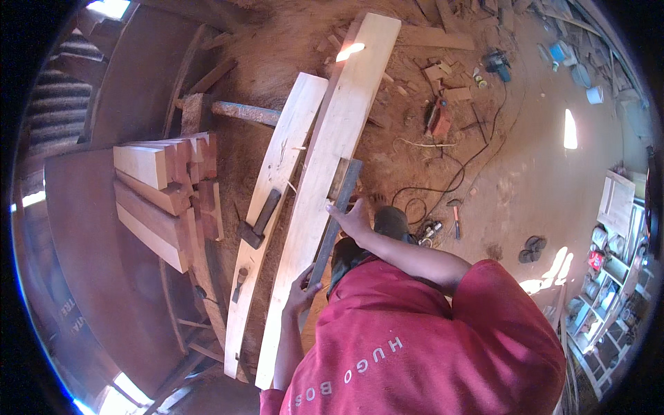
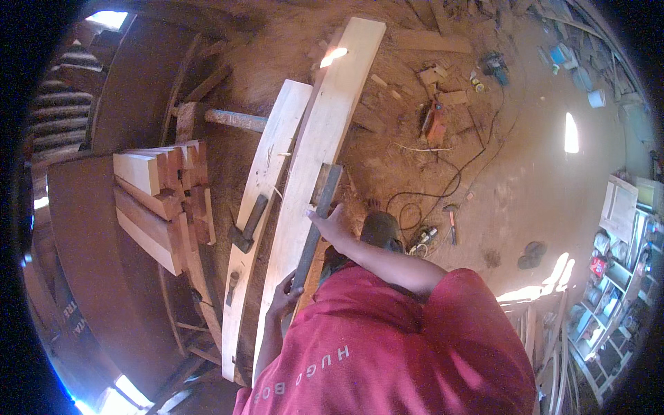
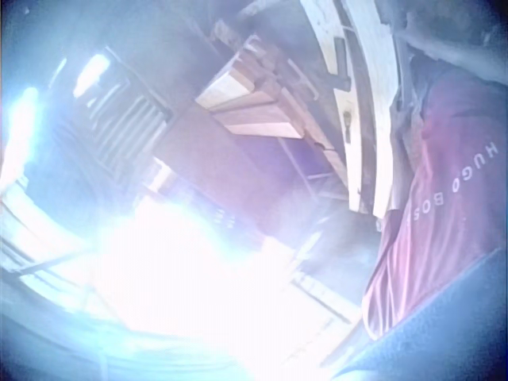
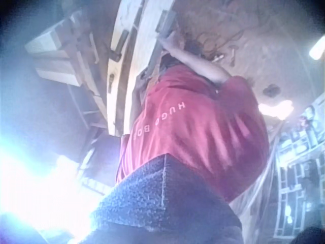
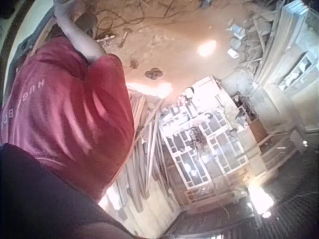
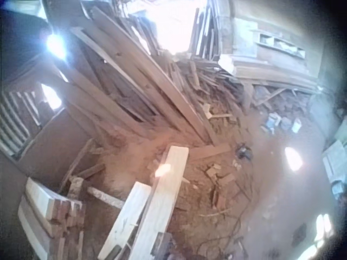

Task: The person carves a notch into a wooden beam using a chisel and a hammer, then measures the piece with a metal ruler.

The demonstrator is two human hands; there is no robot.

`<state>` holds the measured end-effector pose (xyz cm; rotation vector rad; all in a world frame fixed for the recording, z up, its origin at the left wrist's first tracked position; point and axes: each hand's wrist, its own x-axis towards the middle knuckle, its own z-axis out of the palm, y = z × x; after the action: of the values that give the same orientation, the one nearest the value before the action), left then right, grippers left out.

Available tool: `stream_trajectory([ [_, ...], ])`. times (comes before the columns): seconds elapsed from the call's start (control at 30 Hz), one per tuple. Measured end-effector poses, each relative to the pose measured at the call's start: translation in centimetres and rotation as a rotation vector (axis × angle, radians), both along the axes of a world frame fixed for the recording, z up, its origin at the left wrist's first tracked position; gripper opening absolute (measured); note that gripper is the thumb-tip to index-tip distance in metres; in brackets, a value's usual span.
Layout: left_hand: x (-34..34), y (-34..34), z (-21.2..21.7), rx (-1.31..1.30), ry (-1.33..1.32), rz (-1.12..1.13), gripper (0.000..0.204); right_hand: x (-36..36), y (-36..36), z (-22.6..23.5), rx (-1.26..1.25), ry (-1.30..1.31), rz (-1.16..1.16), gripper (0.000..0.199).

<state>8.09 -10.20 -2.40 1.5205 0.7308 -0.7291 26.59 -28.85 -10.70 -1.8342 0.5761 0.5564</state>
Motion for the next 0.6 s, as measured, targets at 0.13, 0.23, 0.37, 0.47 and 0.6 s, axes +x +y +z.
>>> stream_trajectory([
  [0.13, -0.6, -0.2, 2.3, 0.098, -0.065, -0.122, 0.078, 1.5, -1.3, 6.7, 0.222, -0.011, 0.177, 0.093],
  [0.23, -1.2, 0.2, 2.0, 0.065, -0.061, -0.108, 0.076, 1.7, 0.5, 6.0, 0.038, 0.239, 0.335, 0.1],
  [0.37, -1.8, 2.5, 0.2, 0.147, -0.011, -0.133, 0.072, 0.8, 1.7, 3.0, 0.064, 0.038, 0.258, 0.101],
  [0.47, 0.0, 3.0, 0.8, 0.181, 0.009, -0.167, 0.07, 1.0, 2.3, 1.9, 0.081, -0.116, 0.138, 0.098],
  [0.6, 0.4, 5.3, -0.5, 0.304, 0.02, -0.25, 0.067, 2.1, 2.4, 2.8, 0.117, 0.005, 0.143, 0.095],
])
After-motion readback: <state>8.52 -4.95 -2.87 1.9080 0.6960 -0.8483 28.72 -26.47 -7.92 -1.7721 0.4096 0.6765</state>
